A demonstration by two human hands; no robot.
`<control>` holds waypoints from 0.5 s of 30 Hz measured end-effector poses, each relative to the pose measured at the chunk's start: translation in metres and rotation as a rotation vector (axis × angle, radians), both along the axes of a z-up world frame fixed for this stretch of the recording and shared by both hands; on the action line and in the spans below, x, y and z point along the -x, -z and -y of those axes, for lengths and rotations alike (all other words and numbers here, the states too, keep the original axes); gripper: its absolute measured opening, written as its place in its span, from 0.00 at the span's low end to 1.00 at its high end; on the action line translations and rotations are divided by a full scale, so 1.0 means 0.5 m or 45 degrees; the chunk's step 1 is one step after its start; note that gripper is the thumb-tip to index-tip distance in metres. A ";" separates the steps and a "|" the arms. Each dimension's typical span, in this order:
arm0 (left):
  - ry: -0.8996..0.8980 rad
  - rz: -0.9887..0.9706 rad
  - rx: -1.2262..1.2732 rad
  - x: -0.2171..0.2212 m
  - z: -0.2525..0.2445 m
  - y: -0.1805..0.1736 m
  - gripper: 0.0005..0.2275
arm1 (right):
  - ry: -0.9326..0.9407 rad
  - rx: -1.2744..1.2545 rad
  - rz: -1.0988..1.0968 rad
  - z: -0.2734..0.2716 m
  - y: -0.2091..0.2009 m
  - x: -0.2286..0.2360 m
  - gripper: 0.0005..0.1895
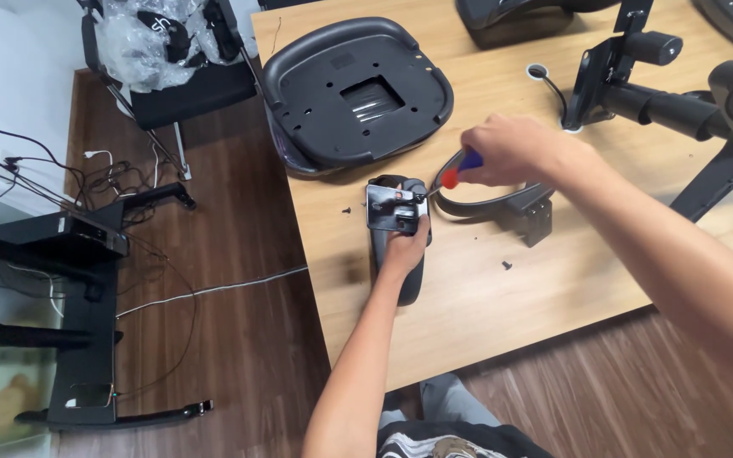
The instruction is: The person uses a screwdriver to fasten a metal mounting plate to an armrest assembly on the table, then flips the seat cushion over and begins driving screws to attach the seat plate to the underside of the seat. Loose screws and other chair parts lie on the table around the work area.
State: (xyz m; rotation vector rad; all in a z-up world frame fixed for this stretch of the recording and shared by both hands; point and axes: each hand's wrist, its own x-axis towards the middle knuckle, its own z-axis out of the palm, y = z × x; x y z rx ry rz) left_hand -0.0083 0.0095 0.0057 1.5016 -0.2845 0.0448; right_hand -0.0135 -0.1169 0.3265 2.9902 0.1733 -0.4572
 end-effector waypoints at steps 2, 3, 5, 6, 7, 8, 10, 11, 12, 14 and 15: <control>0.042 0.001 -0.073 -0.007 -0.001 0.024 0.28 | -0.040 -0.114 0.041 0.067 0.035 0.004 0.23; 0.079 0.005 -0.140 -0.009 0.002 0.036 0.26 | -0.086 -0.222 0.085 0.102 0.052 0.006 0.23; 0.030 0.112 -0.064 -0.005 0.006 0.032 0.28 | -0.035 -0.378 0.116 0.162 0.093 0.023 0.24; -0.021 0.224 0.011 -0.005 0.007 0.029 0.30 | 0.011 -0.535 0.151 0.191 0.112 0.030 0.24; -0.012 0.224 0.009 0.000 0.006 0.012 0.30 | 0.020 -0.537 0.153 0.215 0.149 0.037 0.24; -0.004 0.125 0.106 0.005 0.005 -0.003 0.32 | 0.041 -0.716 0.136 0.238 0.187 0.044 0.26; 0.014 0.013 0.199 0.017 0.004 -0.026 0.34 | 0.075 -0.897 0.114 0.279 0.271 0.064 0.28; 0.001 -0.044 0.201 0.019 0.006 -0.034 0.36 | 0.233 -1.102 0.024 0.297 0.314 0.071 0.29; -0.011 -0.102 0.202 0.021 0.008 -0.042 0.38 | 0.394 -1.303 -0.067 0.315 0.358 0.079 0.30; -0.003 -0.108 0.218 0.024 0.009 -0.050 0.38 | 0.594 -1.400 -0.131 0.341 0.441 0.101 0.32; -0.002 -0.101 0.229 0.022 0.005 -0.054 0.38 | 0.784 -1.497 -0.189 0.350 0.483 0.109 0.33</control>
